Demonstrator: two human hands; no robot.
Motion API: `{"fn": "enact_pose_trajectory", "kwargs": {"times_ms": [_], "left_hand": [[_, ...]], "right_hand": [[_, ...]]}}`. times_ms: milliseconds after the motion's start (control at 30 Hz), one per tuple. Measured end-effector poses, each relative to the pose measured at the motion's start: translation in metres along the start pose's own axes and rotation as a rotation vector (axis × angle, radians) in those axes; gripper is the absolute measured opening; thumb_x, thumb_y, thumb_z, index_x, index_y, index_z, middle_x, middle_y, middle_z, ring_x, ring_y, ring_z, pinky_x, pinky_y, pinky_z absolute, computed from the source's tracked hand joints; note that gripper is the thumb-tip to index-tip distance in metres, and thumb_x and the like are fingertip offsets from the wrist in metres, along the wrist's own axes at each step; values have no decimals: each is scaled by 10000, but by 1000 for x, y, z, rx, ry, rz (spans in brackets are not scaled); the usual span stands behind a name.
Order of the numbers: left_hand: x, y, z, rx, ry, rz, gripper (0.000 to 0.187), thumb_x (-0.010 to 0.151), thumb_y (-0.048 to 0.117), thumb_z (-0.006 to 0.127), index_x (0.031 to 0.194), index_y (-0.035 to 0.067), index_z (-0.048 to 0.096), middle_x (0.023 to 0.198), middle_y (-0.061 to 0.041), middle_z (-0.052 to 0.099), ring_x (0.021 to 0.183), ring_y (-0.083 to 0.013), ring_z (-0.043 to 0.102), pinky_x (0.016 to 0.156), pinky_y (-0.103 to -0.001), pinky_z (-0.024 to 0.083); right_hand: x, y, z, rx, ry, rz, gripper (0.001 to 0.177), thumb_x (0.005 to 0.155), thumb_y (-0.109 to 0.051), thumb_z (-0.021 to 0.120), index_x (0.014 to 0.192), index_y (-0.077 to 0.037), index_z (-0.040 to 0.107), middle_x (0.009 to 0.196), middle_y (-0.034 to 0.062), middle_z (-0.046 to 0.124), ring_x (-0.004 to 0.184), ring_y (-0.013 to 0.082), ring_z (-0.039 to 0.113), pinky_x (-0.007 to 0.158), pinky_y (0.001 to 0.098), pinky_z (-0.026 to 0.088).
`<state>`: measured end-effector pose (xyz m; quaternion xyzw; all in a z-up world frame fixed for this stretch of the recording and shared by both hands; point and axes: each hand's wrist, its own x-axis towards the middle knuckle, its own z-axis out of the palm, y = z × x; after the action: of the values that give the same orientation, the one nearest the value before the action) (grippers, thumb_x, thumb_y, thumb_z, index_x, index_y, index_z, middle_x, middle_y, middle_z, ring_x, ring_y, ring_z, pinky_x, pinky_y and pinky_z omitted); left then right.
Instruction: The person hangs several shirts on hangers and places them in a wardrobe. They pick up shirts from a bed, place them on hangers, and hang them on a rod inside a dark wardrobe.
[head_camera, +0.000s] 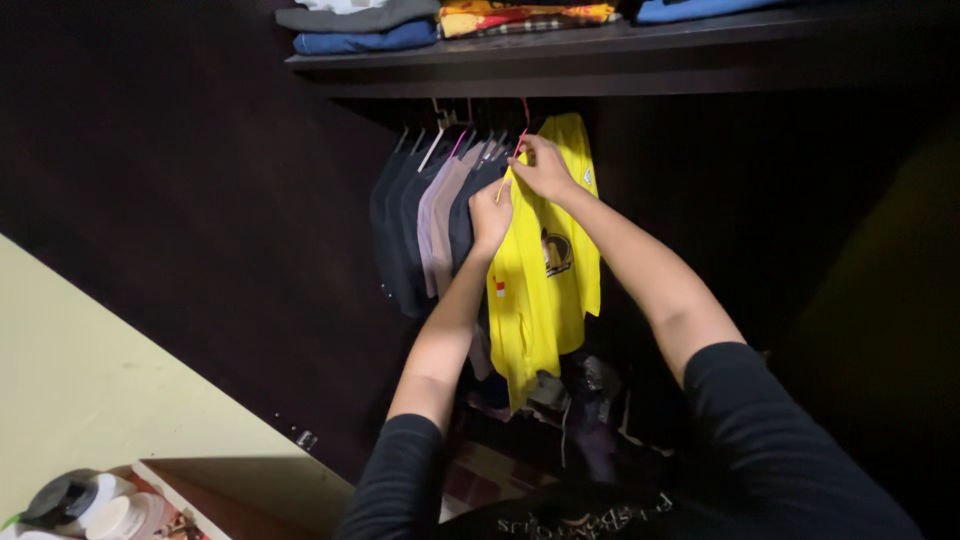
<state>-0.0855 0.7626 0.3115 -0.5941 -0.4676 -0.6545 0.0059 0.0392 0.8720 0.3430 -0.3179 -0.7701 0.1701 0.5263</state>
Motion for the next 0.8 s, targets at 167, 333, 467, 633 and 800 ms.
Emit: {"fn": "enact_pose_trajectory", "kwargs": {"times_ms": [167, 333, 467, 633, 800], "left_hand": [[-3, 1, 4, -8, 14, -8, 220, 971, 175, 637, 1091, 24, 744, 873, -254, 710, 866, -381, 747, 720, -384, 569], [-4, 0, 3, 6, 10, -1, 219, 976, 166, 633, 1092, 21, 747, 890, -254, 713, 907, -388, 736, 735, -385, 574], [-7, -5, 3, 39, 16, -18, 226, 969, 175, 638, 1097, 26, 751, 897, -256, 713, 904, -393, 735, 743, -393, 574], [-8, -12, 3, 59, 7, -21, 231, 970, 182, 645, 1107, 29, 751, 913, -260, 711, 920, -394, 731, 758, -399, 576], [-9, -14, 1, 8, -45, 1, 236, 976, 176, 629, 1111, 17, 737, 915, -255, 707, 930, -398, 729, 757, -405, 576]], "right_hand": [[0, 10, 0, -38, 18, -103, 548, 886, -256, 826, 1284, 52, 608, 1150, 192, 685, 1017, 292, 679, 894, 374, 547], [-1, 9, 1, -5, -24, -43, 559, 878, -264, 811, 1299, 40, 602, 1124, 174, 683, 955, 282, 677, 854, 373, 552], [-3, 7, 5, 1, -36, -20, 556, 879, -272, 809, 1296, 31, 602, 1097, 155, 686, 932, 265, 679, 842, 366, 554], [-6, 8, 6, -2, -54, 3, 538, 876, -266, 803, 1290, 18, 609, 1073, 135, 686, 897, 251, 673, 820, 361, 554], [-10, 0, 1, -24, -47, -19, 543, 885, -274, 793, 1297, 18, 596, 1079, 136, 674, 914, 261, 666, 843, 372, 549]]}}
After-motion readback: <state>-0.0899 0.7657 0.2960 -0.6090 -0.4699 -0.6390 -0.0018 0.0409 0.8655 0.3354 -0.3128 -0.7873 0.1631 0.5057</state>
